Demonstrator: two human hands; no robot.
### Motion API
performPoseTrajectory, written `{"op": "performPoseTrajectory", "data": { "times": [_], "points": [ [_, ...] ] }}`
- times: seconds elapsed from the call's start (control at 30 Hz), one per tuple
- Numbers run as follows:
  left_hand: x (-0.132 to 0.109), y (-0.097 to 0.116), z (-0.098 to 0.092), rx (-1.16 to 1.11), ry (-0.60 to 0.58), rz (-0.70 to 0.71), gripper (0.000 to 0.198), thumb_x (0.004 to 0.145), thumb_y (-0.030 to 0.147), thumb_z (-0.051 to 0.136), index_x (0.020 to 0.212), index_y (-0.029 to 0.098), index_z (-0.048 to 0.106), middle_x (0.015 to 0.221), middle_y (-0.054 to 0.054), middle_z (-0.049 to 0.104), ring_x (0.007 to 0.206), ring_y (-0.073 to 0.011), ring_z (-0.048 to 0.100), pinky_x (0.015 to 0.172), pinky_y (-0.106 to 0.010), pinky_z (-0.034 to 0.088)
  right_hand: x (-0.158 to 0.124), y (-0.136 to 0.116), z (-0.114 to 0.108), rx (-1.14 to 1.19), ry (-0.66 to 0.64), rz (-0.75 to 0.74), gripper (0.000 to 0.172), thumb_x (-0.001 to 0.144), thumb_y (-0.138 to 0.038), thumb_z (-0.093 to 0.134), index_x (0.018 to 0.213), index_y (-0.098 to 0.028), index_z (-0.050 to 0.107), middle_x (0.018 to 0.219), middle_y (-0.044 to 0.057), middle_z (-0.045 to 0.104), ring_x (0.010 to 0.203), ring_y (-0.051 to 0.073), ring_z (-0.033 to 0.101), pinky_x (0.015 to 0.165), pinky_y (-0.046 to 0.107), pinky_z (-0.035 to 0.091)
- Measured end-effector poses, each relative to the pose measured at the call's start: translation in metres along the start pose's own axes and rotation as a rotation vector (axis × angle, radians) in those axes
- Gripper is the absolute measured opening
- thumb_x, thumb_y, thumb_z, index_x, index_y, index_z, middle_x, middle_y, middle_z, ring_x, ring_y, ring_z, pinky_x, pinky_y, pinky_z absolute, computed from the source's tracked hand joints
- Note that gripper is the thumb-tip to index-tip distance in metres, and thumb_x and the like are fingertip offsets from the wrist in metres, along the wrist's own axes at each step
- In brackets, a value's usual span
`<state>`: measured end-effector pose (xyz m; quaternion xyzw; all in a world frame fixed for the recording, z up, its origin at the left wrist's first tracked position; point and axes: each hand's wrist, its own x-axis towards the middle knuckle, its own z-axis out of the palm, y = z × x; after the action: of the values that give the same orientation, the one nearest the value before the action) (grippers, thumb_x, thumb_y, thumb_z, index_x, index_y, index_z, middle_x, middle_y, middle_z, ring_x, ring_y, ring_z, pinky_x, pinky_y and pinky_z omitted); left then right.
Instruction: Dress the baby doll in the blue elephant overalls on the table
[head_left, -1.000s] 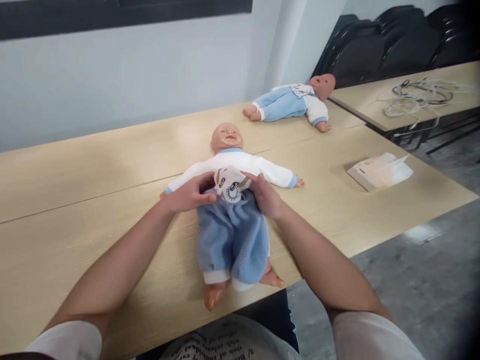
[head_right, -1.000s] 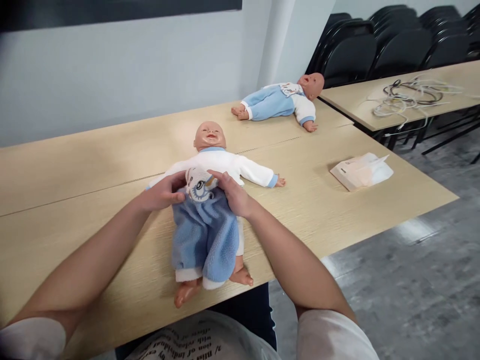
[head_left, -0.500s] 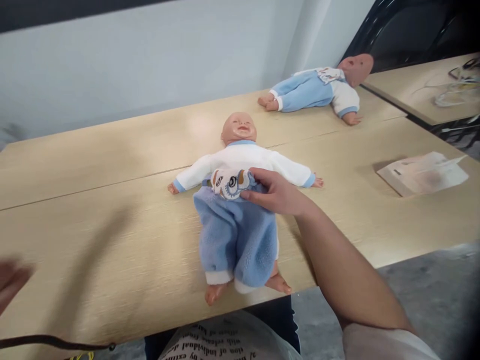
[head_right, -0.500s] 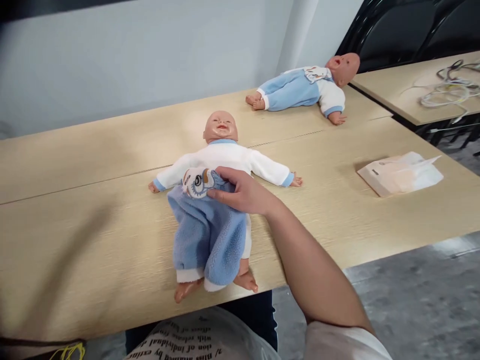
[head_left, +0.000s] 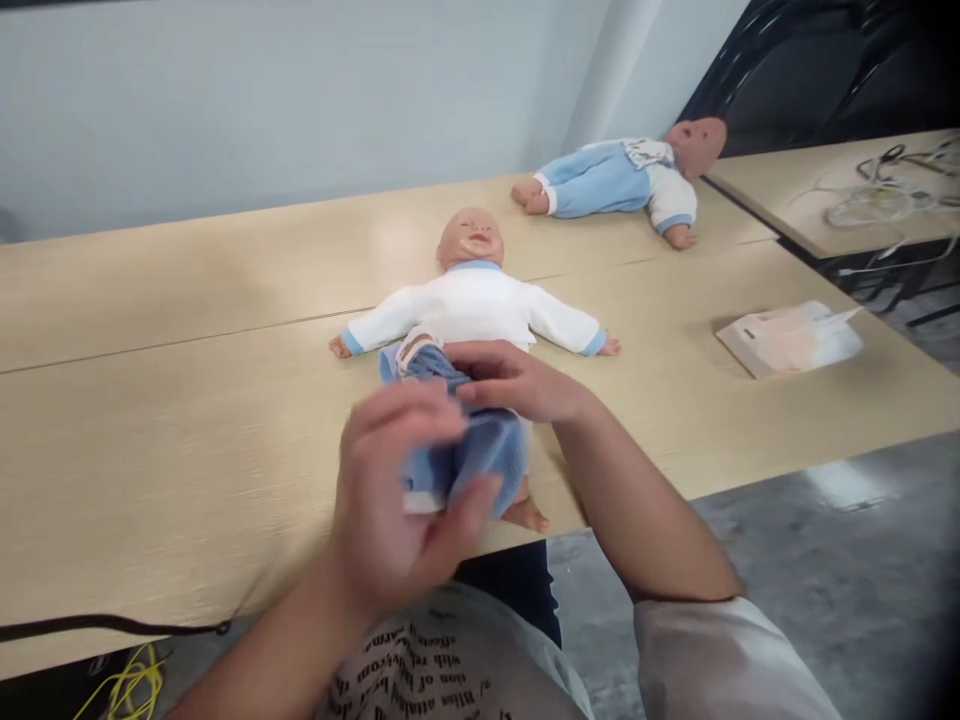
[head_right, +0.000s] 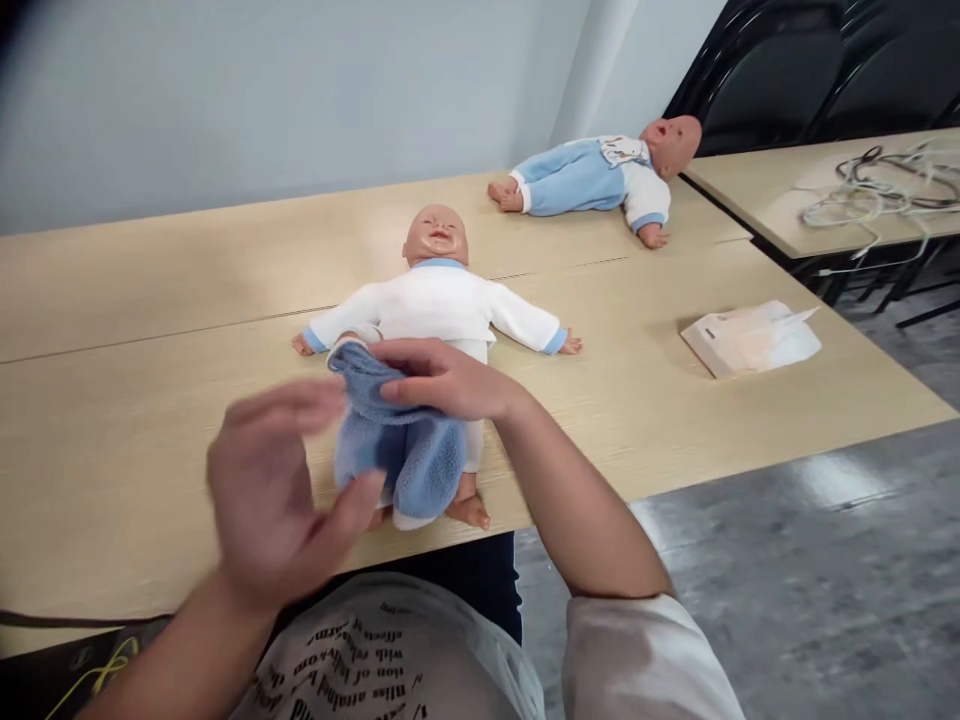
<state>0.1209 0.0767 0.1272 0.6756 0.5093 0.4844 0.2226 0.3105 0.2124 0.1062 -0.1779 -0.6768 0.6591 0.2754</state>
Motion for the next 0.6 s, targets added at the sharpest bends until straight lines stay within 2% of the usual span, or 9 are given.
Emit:
{"op": "performPoseTrajectory", "data": {
  "times": [0.03, 0.07, 0.13, 0.2, 0.27, 0.37, 0.47, 0.53, 0.6],
  "points": [
    [0.021, -0.002, 0.008, 0.039, 0.028, 0.068, 0.049, 0.085, 0.046, 0.078, 0.127, 0.031, 0.058, 0.137, -0.01, 0.06, 0.139, -0.037, 0.052, 0.116, -0.061, 0.046, -0.002, -0.007, 0.001, -0.082, -0.025, -0.003, 0.031, 0.09, -0.036, 0.072, 0.117, -0.022, 0.073, 0.115, 0.003, 0.073, 0.105, 0.021, 0.064, 0.091, 0.033, 0.052],
    [0.042, -0.006, 0.013, 0.053, -0.033, 0.109, 0.065, 0.083, 0.049, 0.08, 0.138, 0.029, 0.053, 0.148, -0.011, 0.054, 0.146, -0.0385, 0.045, 0.118, -0.059, 0.044, -0.005, -0.013, 0.002, -0.167, -0.032, 0.005, 0.025, 0.092, -0.033, 0.069, 0.113, -0.022, 0.073, 0.109, 0.002, 0.073, 0.1, 0.02, 0.064, 0.086, 0.031, 0.051],
    [0.079, -0.018, 0.018, -0.009, -0.255, 0.117, 0.087, 0.072, 0.053, 0.09, 0.145, 0.027, 0.05, 0.153, -0.013, 0.05, 0.142, -0.0406, 0.049, 0.112, -0.053, 0.049, -0.009, -0.025, 0.003, -0.326, 0.019, 0.048, 0.017, 0.095, -0.032, 0.062, 0.099, -0.021, 0.073, 0.092, 0.001, 0.069, 0.084, 0.017, 0.059, 0.073, 0.029, 0.047],
    [0.106, -0.033, 0.017, -0.022, -0.5, 0.08, 0.095, 0.065, 0.054, 0.094, 0.146, 0.029, 0.053, 0.148, -0.011, 0.057, 0.131, -0.0387, 0.059, 0.103, -0.047, 0.053, -0.013, -0.033, 0.001, -0.472, 0.125, 0.096, 0.02, 0.097, -0.033, 0.058, 0.088, -0.019, 0.071, 0.079, -0.001, 0.064, 0.072, 0.014, 0.052, 0.066, 0.028, 0.041],
    [0.123, -0.047, 0.014, 0.044, -0.675, 0.022, 0.084, 0.063, 0.052, 0.095, 0.136, 0.027, 0.063, 0.129, -0.007, 0.069, 0.112, -0.0334, 0.067, 0.086, -0.038, 0.055, -0.015, -0.037, -0.003, -0.582, 0.232, 0.122, 0.025, 0.098, -0.037, 0.058, 0.084, -0.019, 0.07, 0.073, -0.002, 0.06, 0.067, 0.013, 0.047, 0.064, 0.028, 0.036],
    [0.143, -0.06, 0.008, 0.143, -0.866, -0.087, 0.031, 0.079, 0.048, 0.084, 0.092, 0.022, 0.073, 0.082, 0.0, 0.069, 0.071, -0.019, 0.062, 0.058, -0.027, 0.041, -0.02, -0.038, -0.01, -0.649, 0.339, 0.178, 0.032, 0.099, -0.047, 0.058, 0.09, -0.019, 0.071, 0.072, -0.001, 0.06, 0.068, 0.014, 0.049, 0.064, 0.029, 0.035],
    [0.161, -0.068, 0.004, 0.063, -0.995, -0.163, 0.038, 0.089, 0.052, 0.071, 0.069, 0.02, 0.065, 0.064, 0.002, 0.058, 0.055, -0.0128, 0.05, 0.05, -0.025, 0.034, -0.029, -0.039, -0.02, -0.65, 0.291, 0.336, 0.037, 0.095, -0.055, 0.064, 0.089, -0.019, 0.07, 0.072, -0.002, 0.059, 0.065, 0.014, 0.049, 0.059, 0.028, 0.033],
    [0.169, -0.075, 0.007, -0.097, -1.028, -0.236, 0.043, 0.088, 0.059, 0.071, 0.071, 0.02, 0.066, 0.068, 0.0, 0.063, 0.057, -0.0138, 0.054, 0.052, -0.026, 0.041, -0.036, -0.038, -0.025, -0.583, 0.165, 0.452, 0.038, 0.089, -0.056, 0.072, 0.084, -0.019, 0.067, 0.072, -0.002, 0.059, 0.064, 0.013, 0.049, 0.056, 0.027, 0.033],
    [0.171, -0.085, 0.015, -0.319, -0.992, -0.347, 0.046, 0.085, 0.065, 0.072, 0.078, 0.019, 0.069, 0.076, -0.002, 0.07, 0.063, -0.0167, 0.062, 0.058, -0.029, 0.051, -0.042, -0.033, -0.028, -0.413, 0.034, 0.493, 0.037, 0.084, -0.054, 0.079, 0.085, -0.019, 0.067, 0.079, -0.002, 0.064, 0.069, 0.014, 0.054, 0.06, 0.026, 0.04]
  ]
}}
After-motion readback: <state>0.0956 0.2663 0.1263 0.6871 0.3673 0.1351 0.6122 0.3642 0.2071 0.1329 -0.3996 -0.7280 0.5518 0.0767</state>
